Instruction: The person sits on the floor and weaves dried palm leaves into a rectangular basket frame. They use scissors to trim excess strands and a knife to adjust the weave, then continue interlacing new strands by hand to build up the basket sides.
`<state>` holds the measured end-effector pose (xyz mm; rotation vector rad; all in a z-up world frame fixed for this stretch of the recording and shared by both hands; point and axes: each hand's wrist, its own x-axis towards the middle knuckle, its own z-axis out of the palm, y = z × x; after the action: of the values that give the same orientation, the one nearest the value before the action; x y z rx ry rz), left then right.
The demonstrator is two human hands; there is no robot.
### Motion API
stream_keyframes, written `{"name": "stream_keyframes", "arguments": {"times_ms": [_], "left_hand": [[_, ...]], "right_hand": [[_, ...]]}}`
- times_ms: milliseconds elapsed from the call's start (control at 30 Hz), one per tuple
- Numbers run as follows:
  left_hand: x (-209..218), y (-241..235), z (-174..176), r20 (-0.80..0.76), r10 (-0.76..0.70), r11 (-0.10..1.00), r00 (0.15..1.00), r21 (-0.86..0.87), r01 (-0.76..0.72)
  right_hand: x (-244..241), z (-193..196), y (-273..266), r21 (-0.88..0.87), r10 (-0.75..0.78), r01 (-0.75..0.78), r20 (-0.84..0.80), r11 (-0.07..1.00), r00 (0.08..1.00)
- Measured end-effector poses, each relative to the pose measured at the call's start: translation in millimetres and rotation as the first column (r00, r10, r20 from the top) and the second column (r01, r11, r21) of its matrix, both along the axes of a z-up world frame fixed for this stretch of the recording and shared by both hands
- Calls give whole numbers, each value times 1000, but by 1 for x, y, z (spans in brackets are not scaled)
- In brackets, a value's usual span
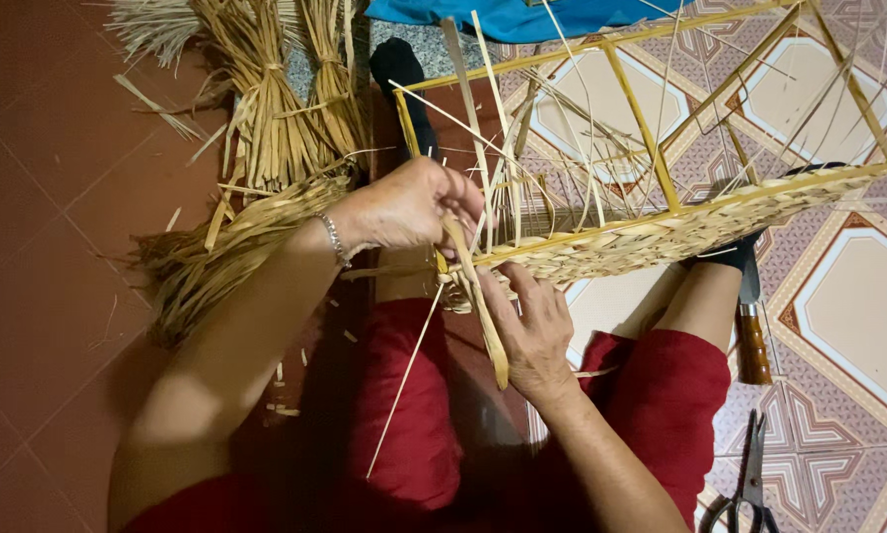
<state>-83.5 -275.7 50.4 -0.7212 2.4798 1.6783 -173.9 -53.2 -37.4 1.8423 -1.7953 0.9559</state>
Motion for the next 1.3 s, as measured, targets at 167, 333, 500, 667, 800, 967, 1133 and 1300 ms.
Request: {"name": "stream_keyframes", "arguments": {"times_ms": [167,333,500,667,800,967,1133,1300], "left_hand": [[-9,-2,3,205,-146,980,968,-103,170],[-21,-3,6,168,-216,957,962,-158,243],[-16,2,5,254,-155,963,955,-178,203],[-24,4,0,242,-207,902,948,-329,281],[-23,2,2,152,-246,880,957,-379,286],[-17,-6,12,364,-291,891,885,-233,389],[-12,-3,7,55,-303,897,951,-321,305],[-12,-8,-7,58,-267,925,962,-265,273]], "right_hand": [[1,-4,-1,13,-24,24,0,1000,1000],[2,-2,-2,4,-55,55,-67,998,996],[3,5,-2,17,-31,32,-75,999,997],[4,8,-5,10,7,-8,78,1000,997],[6,8,-7,23,30,-39,311,999,950],[8,5,-14,-73,9,18,346,997,938],[10,8,-20,-147,-2,42,259,988,966],[8,14,-21,-147,-62,72,72,987,996]]}}
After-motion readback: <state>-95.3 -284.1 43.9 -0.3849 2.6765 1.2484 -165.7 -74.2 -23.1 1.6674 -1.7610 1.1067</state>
